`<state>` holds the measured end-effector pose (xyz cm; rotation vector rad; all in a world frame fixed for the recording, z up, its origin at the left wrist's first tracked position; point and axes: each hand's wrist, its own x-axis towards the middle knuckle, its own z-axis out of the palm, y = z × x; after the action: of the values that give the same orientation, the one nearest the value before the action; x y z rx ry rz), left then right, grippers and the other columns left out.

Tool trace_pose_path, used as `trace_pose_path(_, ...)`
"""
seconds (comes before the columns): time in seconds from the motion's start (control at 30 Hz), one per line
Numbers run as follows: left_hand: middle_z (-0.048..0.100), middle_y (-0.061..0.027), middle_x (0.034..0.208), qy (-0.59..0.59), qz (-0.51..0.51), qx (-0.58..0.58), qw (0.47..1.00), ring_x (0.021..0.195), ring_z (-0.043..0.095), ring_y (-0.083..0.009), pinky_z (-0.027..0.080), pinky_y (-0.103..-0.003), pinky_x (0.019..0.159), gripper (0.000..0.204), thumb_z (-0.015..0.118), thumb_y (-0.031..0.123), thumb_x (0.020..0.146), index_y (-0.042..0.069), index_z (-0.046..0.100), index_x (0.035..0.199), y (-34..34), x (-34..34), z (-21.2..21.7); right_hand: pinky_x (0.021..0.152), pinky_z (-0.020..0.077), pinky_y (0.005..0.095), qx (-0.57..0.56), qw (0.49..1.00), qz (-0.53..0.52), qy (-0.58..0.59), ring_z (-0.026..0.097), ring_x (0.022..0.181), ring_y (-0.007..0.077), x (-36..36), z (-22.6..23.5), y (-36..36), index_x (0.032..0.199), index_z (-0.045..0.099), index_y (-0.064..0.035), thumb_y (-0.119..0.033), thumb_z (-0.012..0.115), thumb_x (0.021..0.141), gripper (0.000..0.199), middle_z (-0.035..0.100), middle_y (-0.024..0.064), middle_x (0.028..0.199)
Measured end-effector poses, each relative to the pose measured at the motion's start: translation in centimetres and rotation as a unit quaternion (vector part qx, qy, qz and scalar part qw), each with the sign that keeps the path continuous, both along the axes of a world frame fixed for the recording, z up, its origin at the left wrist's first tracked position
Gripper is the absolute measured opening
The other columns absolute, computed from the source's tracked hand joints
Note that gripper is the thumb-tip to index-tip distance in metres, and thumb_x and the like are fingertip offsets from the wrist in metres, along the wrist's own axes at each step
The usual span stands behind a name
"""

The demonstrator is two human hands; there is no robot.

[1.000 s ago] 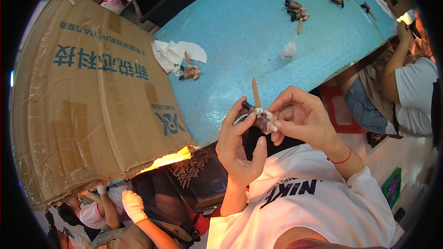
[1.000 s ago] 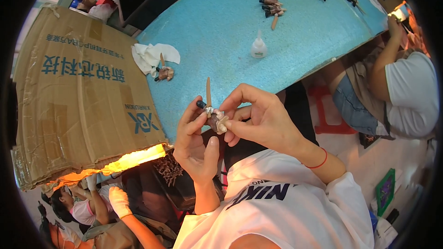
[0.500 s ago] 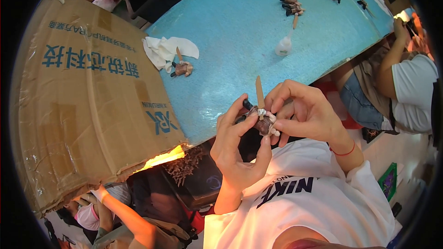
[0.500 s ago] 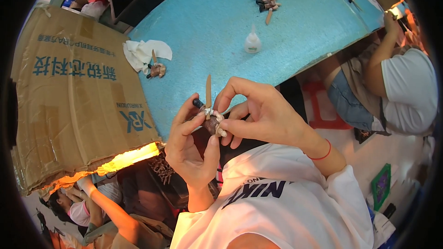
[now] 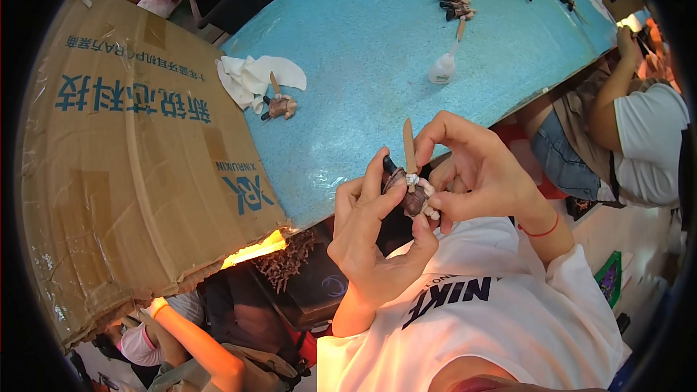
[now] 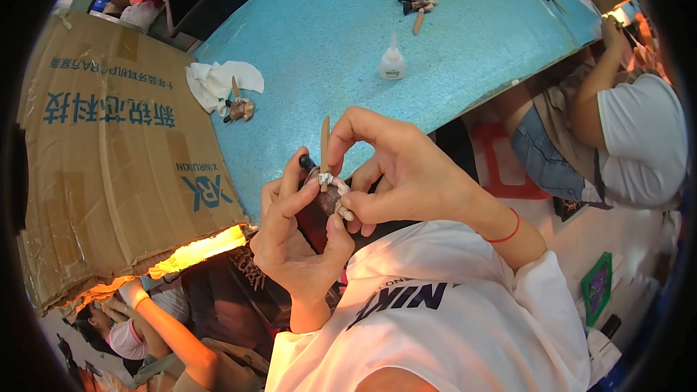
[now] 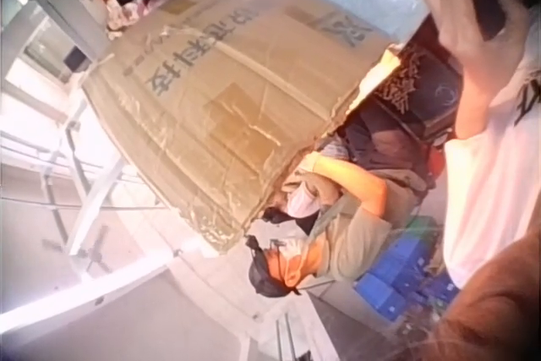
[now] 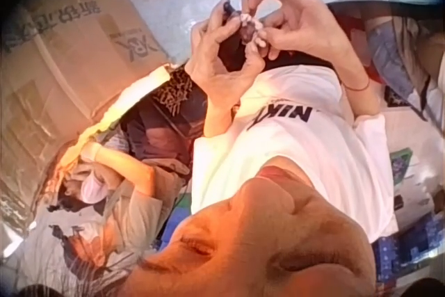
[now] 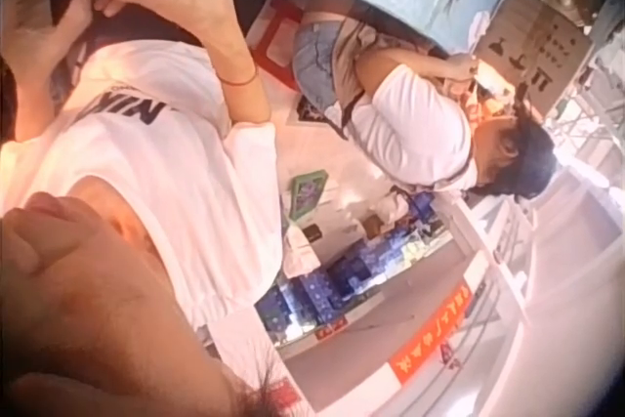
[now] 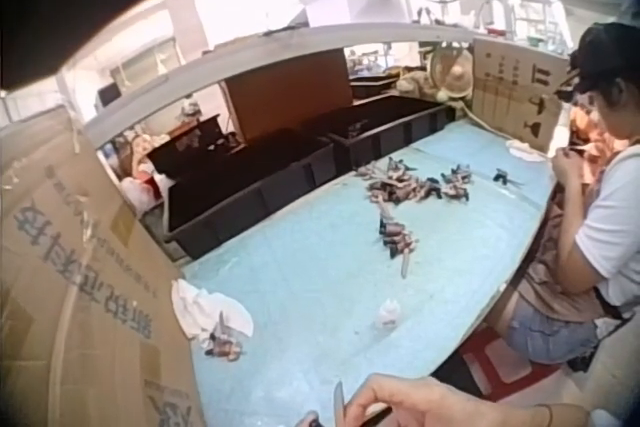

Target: The person assembles toy figurines by applying glue from a bottle onto components and attaching the parts together by hand.

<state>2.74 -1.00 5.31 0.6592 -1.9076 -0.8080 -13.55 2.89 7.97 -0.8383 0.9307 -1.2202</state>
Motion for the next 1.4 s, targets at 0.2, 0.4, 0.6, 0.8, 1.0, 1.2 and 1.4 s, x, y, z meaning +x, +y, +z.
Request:
trace_pose_path(0.2, 0.059, -0.0294, 0.106, 0.006, 0.015, -0.006, 1.000, 0.076, 0.056, -0.0292, 0.049, -0.034, 0.068, 0.042, 0.067, -0.002, 0.056, -0.004, 0.057, 0.097, 0.2, -0.1, -0.5, 0.052, 0.0520, 0.0204, -0.008, 1.000, 0.010, 0.014, 0.064, 0.066, 0.0137, 0.2, -0.3, 0.0, 0.096, 0.041, 0.0008, 0.010, 0.055, 0.072, 0.030, 0.048, 0.0087, 0.097)
trace_pose_path(0.4, 0.058, -0.0295, 0.107, 0.011, 0.019, -0.010, 1.000, 0.076, 0.056, -0.0290, 0.049, -0.034, 0.068, 0.041, 0.067, -0.002, 0.058, -0.004, 0.057, 0.098, 0.2, -0.1, -0.7, 0.052, 0.0512, 0.0212, -0.014, 1.000, 0.002, 0.020, 0.064, 0.066, 0.0142, 0.2, -0.6, -0.1, 0.097, 0.041, 0.0015, 0.009, 0.055, 0.071, 0.030, 0.048, 0.0087, 0.097)
trace_pose_path(0.6, 0.057, -0.0288, 0.110, -0.034, 0.011, -0.001, 0.999, 0.079, 0.056, -0.0287, 0.049, -0.034, 0.070, 0.042, 0.067, -0.003, 0.059, -0.003, 0.059, 0.100, -0.4, 0.1, -0.3, 0.053, 0.0516, 0.0225, 0.003, 1.000, -0.012, 0.015, 0.064, 0.065, 0.0154, -0.1, -0.7, -0.4, 0.099, 0.042, 0.0020, 0.007, 0.056, 0.072, 0.031, 0.049, 0.0092, 0.096)
trace_pose_path(0.8, 0.056, -0.0295, 0.112, 0.002, -0.036, 0.054, 0.998, 0.086, 0.057, -0.0273, 0.048, -0.035, 0.078, 0.044, 0.067, -0.006, 0.061, -0.005, 0.058, 0.104, -0.6, 0.3, -0.8, 0.053, 0.0523, 0.0223, 0.003, 1.000, -0.017, 0.017, 0.065, 0.067, 0.0161, -0.1, -0.7, -0.1, 0.103, 0.043, 0.0021, 0.006, 0.058, 0.075, 0.032, 0.050, 0.0092, 0.094)
trace_pose_path(1.0, 0.054, -0.0256, 0.114, 0.285, -0.141, 0.472, 0.823, 0.100, 0.058, -0.0335, 0.047, -0.041, 0.087, 0.032, 0.043, 0.005, 0.087, -0.012, 0.049, 0.113, -0.1, 0.6, -1.2, 0.051, 0.0507, 0.0200, -0.034, 0.997, -0.073, 0.005, 0.062, 0.071, 0.0119, -0.1, -0.6, 0.3, 0.115, 0.046, 0.0015, 0.001, 0.064, 0.075, 0.043, 0.053, 0.0078, 0.094)
trace_pose_path(1.2, 0.056, -0.0190, 0.114, 0.385, -0.209, 0.603, 0.667, 0.104, 0.055, -0.0315, 0.044, -0.043, 0.089, 0.038, 0.049, 0.020, 0.084, -0.005, 0.051, 0.113, 0.1, 0.3, -2.2, 0.050, 0.0476, 0.0220, -0.181, 0.915, -0.154, 0.326, 0.057, 0.069, 0.0120, 1.0, -1.3, 1.0, 0.099, 0.059, -0.0028, 0.000, 0.070, 0.067, 0.034, 0.054, 0.0069, 0.095)
trace_pose_path(1.4, 0.056, -0.0133, 0.116, 0.484, -0.285, 0.633, 0.532, 0.108, 0.052, -0.0244, 0.038, -0.042, 0.094, 0.039, 0.046, 0.023, 0.086, -0.001, 0.051, 0.117, 0.5, 0.5, -3.2, 0.055, 0.0476, 0.0272, -0.302, 0.785, -0.188, 0.507, 0.053, 0.070, 0.0196, 2.0, -1.1, 1.2, 0.092, 0.057, 0.0009, -0.002, 0.069, 0.059, 0.035, 0.054, 0.0091, 0.096)
